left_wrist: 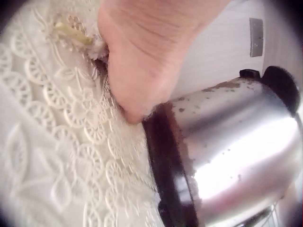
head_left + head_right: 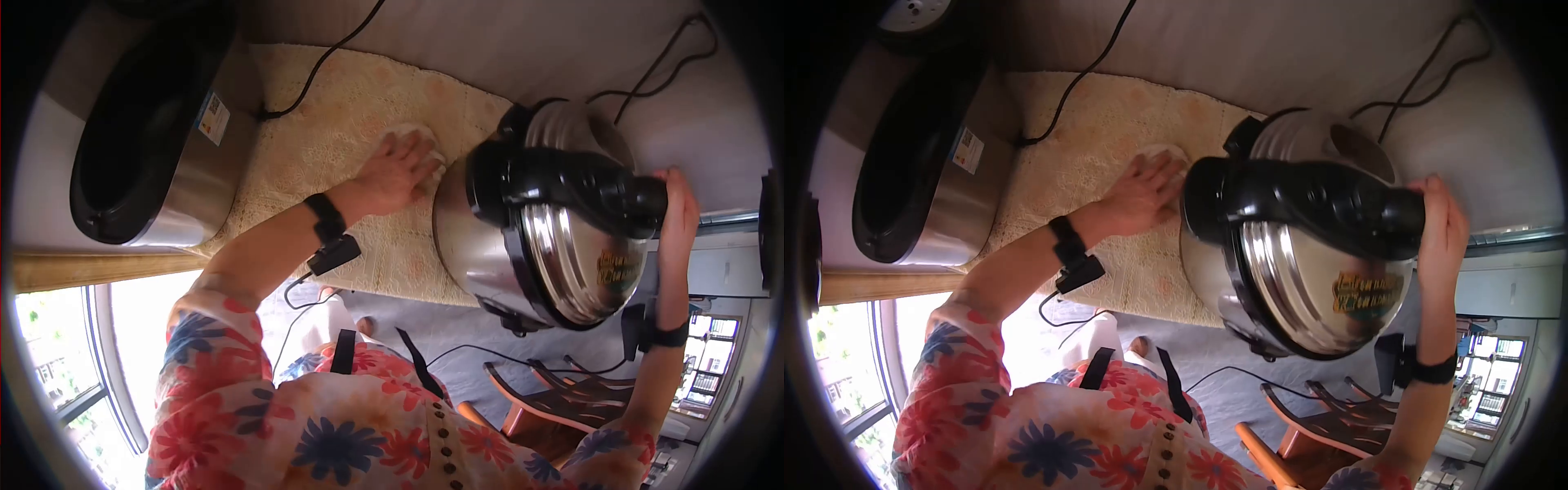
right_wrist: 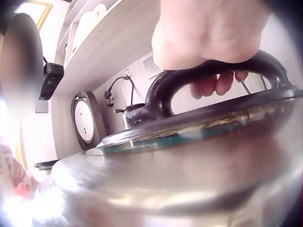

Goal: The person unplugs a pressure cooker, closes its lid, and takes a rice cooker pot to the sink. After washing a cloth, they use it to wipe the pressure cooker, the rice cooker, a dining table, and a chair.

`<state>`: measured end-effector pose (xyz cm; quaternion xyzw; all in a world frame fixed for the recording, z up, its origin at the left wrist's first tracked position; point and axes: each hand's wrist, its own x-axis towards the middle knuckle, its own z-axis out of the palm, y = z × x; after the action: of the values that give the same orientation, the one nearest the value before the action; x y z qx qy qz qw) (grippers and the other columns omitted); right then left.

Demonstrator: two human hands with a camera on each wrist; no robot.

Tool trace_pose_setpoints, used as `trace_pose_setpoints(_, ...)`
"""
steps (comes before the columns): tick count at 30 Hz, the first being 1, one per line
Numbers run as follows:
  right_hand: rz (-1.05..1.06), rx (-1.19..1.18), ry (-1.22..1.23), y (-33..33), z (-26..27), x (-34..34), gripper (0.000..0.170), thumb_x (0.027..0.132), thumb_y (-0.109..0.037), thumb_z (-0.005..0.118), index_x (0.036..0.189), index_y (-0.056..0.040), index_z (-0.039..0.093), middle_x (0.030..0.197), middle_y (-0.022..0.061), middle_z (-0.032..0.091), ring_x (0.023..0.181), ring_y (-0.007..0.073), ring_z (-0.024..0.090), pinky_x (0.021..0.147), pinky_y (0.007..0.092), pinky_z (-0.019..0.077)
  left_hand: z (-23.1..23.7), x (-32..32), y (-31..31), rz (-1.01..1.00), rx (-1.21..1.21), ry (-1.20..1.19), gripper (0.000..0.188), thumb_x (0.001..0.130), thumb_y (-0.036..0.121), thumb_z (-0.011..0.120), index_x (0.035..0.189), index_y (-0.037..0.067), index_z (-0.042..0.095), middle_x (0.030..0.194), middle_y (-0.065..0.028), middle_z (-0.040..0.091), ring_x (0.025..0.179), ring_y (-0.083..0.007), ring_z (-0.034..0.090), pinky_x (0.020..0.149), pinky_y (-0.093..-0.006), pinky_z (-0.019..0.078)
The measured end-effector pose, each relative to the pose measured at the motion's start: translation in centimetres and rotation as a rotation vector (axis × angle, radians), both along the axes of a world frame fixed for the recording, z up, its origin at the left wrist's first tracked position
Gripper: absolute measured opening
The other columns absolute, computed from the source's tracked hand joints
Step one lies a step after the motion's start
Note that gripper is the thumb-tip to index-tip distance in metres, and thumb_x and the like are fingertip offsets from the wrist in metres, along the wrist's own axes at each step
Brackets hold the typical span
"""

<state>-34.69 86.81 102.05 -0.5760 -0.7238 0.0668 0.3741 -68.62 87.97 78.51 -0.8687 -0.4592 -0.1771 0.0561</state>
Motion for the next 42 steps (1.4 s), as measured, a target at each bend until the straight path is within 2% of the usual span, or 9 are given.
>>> trace_pose_setpoints(14, -0.093, -0.003, -0.053, 0.7, -1.2, -6.6, 0.047, 0.093, -0.036, 0.034, 0.082, 0.0017, 0.059, 0.074, 0.0080, 0.056, 0.072, 0.0159, 0.050, 0.072, 0.0261, 0.0369, -1.2, -1.5, 14.1, 0.024, 0.038, 0.016, 0.046, 0.083, 0.032, 0.053, 0.125, 0.017, 0.045, 0.126, -0.0161, 0.044, 0.122, -0.0307, 0.035, 0.096, -0.0505, 0.0293)
trace_pose_setpoints(16, -0.096, -0.009, -0.070, 1.1, -1.1, -7.0, 0.047, 0.093, -0.036, 0.034, 0.082, 0.0015, 0.059, 0.073, 0.0081, 0.056, 0.072, 0.0161, 0.050, 0.072, 0.0260, 0.0371, 0.2, -1.8, 16.7, 0.042, -0.316, -0.302, 0.047, 0.082, 0.028, 0.054, 0.125, 0.012, 0.045, 0.118, -0.0194, 0.049, 0.112, -0.0335, 0.046, 0.090, -0.0436, 0.0385)
trace_pose_setpoints(20, -0.126, 0.007, -0.057, 1.7, -1.2, -7.0, 0.046, 0.094, -0.035, 0.032, 0.082, 0.0008, 0.057, 0.073, 0.0079, 0.055, 0.071, 0.0158, 0.051, 0.072, 0.0260, 0.0379, 1.3, 0.4, 18.2, 0.038, -0.214, -0.827, 0.046, 0.079, 0.022, 0.055, 0.123, 0.009, 0.046, 0.111, -0.0205, 0.053, 0.101, -0.0354, 0.052, 0.085, -0.0389, 0.0435)
trace_pose_setpoints(25, -0.056, -0.043, -0.075, 1.7, -1.2, -7.2, 0.044, 0.094, -0.034, 0.030, 0.082, -0.0001, 0.055, 0.074, 0.0075, 0.055, 0.071, 0.0159, 0.051, 0.072, 0.0259, 0.0383, -2.6, 1.2, 16.3, -0.139, -0.066, -0.022, 0.031, 0.073, 0.020, 0.059, 0.101, 0.007, 0.063, 0.118, -0.0121, 0.052, 0.113, -0.0286, 0.044, 0.088, -0.0396, 0.0404)
trace_pose_setpoints(32, -0.030, -0.067, -0.121, 2.6, 0.0, -7.3, 0.042, 0.094, -0.031, 0.029, 0.080, -0.0006, 0.054, 0.073, 0.0066, 0.054, 0.069, 0.0155, 0.049, 0.069, 0.0259, 0.0374, -1.1, -1.9, 13.5, -0.291, -0.135, 0.212, 0.021, 0.070, 0.018, 0.059, 0.088, 0.013, 0.067, 0.119, -0.0081, 0.051, 0.116, -0.0247, 0.040, 0.084, -0.0403, 0.0401)
trace_pose_setpoints(35, -0.100, -0.053, -0.108, 3.2, 0.2, -6.9, 0.041, 0.094, -0.031, 0.029, 0.078, -0.0007, 0.052, 0.072, 0.0068, 0.053, 0.067, 0.0155, 0.047, 0.066, 0.0263, 0.0366, 1.3, -2.9, 14.3, -0.347, -0.218, 0.117, 0.017, 0.069, 0.017, 0.059, 0.083, 0.013, 0.068, 0.105, -0.0097, 0.059, 0.107, -0.0238, 0.050, 0.082, -0.0414, 0.0409)
trace_pose_setpoints(38, -0.091, -0.049, -0.163, 4.0, 0.3, -7.7, 0.040, 0.093, -0.030, 0.028, 0.077, -0.0008, 0.051, 0.070, 0.0072, 0.052, 0.065, 0.0157, 0.046, 0.064, 0.0265, 0.0357, 3.2, -0.7, 19.5, -0.063, -0.402, 0.026, 0.015, 0.071, 0.017, 0.059, 0.080, 0.010, 0.068, 0.086, -0.0110, 0.063, 0.092, -0.0262, 0.059, 0.078, -0.0428, 0.0441)
trace_pose_setpoints(40, -0.118, -0.063, -0.141, 5.1, -0.4, -7.7, 0.040, 0.092, -0.029, 0.026, 0.076, -0.0008, 0.049, 0.070, 0.0076, 0.051, 0.064, 0.0157, 0.046, 0.063, 0.0267, 0.0351, 3.1, 0.6, 23.3, -0.014, -0.310, -0.686, 0.017, 0.076, 0.020, 0.057, 0.082, 0.008, 0.068, 0.076, -0.0116, 0.064, 0.080, -0.0290, 0.061, 0.071, -0.0420, 0.0468)
trace_pose_setpoints(42, -0.111, -0.043, -0.172, 6.1, -0.8, -7.8, 0.041, 0.092, -0.030, 0.025, 0.076, -0.0002, 0.049, 0.069, 0.0074, 0.051, 0.064, 0.0157, 0.046, 0.063, 0.0267, 0.0353, 3.4, 2.4, 26.4, -0.070, -0.450, -0.806, 0.021, 0.079, 0.023, 0.056, 0.088, 0.008, 0.067, 0.080, -0.0123, 0.065, 0.081, -0.0287, 0.061, 0.069, -0.0410, 0.0471)
